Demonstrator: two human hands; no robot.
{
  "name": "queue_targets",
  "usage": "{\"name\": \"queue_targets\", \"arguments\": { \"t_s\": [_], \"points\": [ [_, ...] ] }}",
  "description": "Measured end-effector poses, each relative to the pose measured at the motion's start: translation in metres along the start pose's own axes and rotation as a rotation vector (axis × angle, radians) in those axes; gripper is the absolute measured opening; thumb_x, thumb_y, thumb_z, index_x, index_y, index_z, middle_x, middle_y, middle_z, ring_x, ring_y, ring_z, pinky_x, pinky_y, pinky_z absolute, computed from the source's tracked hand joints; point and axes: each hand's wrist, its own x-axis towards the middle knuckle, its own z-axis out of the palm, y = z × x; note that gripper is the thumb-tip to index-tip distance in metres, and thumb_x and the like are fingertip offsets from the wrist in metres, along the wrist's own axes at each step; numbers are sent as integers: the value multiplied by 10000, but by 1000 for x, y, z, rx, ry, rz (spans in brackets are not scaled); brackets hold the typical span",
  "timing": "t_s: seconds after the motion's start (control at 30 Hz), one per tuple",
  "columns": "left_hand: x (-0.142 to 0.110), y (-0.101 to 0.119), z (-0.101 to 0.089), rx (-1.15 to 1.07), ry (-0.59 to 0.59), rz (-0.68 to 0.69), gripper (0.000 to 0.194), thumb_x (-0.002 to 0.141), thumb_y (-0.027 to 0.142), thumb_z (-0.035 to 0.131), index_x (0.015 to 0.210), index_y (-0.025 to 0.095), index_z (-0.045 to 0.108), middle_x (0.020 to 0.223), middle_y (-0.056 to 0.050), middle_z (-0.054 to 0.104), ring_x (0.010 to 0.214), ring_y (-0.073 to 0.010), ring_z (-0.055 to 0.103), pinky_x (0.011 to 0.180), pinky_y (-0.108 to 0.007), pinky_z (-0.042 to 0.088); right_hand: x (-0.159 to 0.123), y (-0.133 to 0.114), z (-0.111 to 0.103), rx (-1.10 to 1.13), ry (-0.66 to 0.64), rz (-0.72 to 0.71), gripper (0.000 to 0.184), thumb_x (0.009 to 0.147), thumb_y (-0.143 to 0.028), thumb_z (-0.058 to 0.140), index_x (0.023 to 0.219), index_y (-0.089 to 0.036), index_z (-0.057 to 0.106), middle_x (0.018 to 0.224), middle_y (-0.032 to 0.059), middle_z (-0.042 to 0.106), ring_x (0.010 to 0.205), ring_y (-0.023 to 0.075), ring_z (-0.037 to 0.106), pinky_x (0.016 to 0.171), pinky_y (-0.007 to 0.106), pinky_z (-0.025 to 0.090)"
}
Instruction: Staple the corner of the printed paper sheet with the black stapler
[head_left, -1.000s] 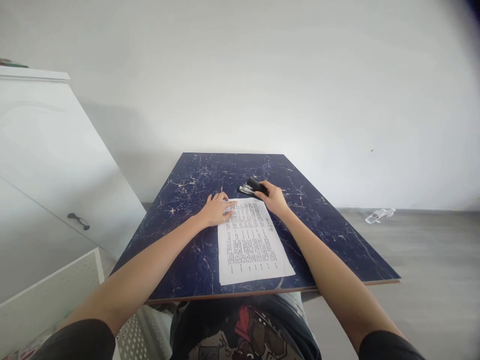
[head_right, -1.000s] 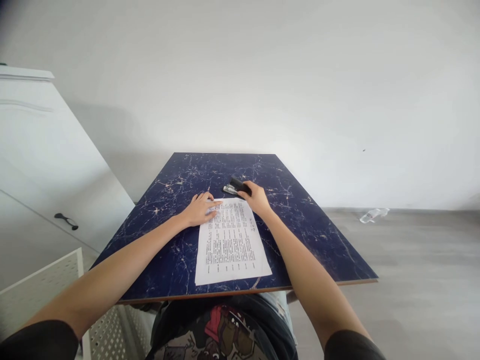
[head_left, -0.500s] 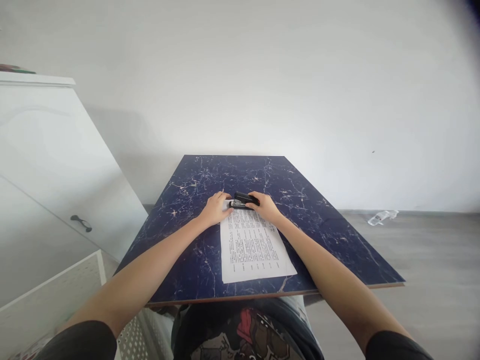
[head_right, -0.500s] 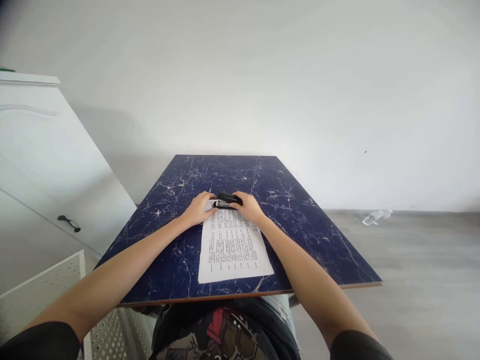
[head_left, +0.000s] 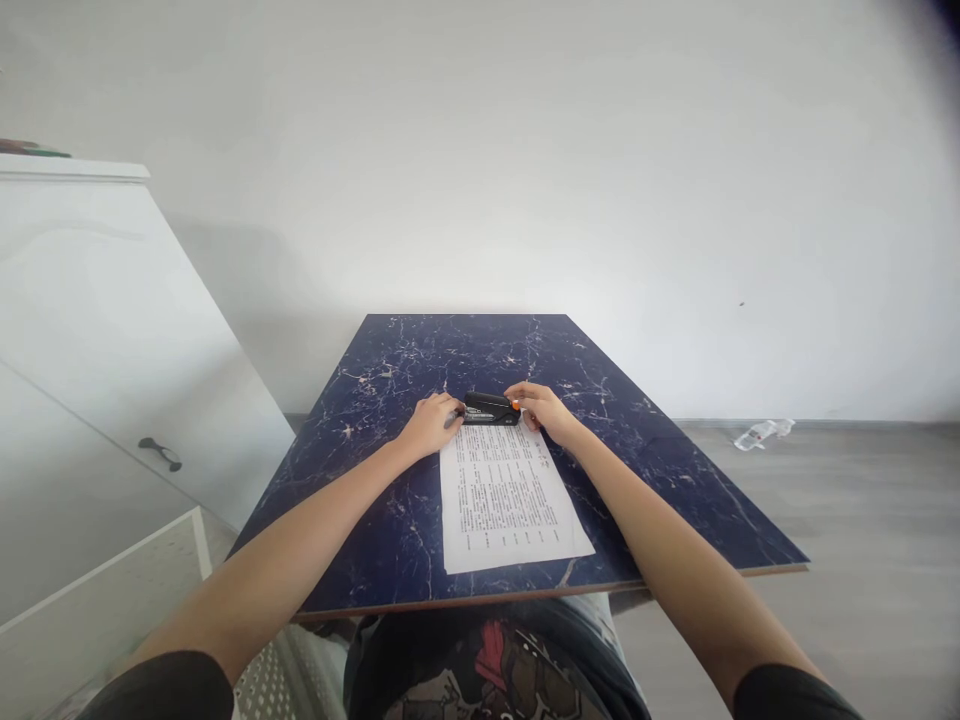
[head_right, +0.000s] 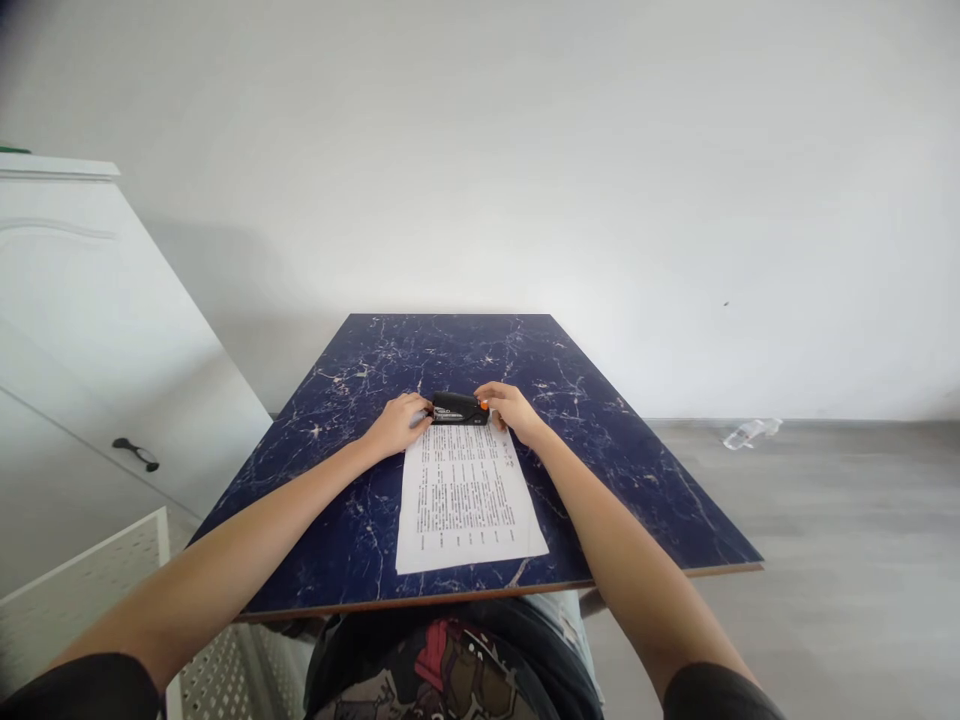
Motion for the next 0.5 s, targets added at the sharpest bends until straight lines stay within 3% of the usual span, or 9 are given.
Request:
{"name": "queue_targets", "arguments": {
  "t_s": [0.17,0.33,0.5],
  "points": [
    [0,-3,4,-1,11,9,218,950,230,563,1113,195,704,1147,-102,696,1106,-277,619,1009,-484,477,-5,-8,-1,310,-212,219,367,850,-314,573,1190,-202,656,1173,128,718,522,137,656,400,252,502],
    [0,-3,5,8,17,5,213,950,240,567,1111,201,701,1138,-98,692,1112,-277,620,1007,-482,485,-5,-10,0,409,-281,276,406,892,-273,597,1280,-157,629,1244,186,695,791,247,782,594,305,648],
    [0,-2,3,8,8,-1,215,950,238,560,1111,197,696,1142,-99,693,1117,-279,621,1027,-496,473,-6,-13,-2,478,-294,313,414,895,-231,631,1295,-126,635,1197,191,731,956,295,782,823,352,673]
  ]
}}
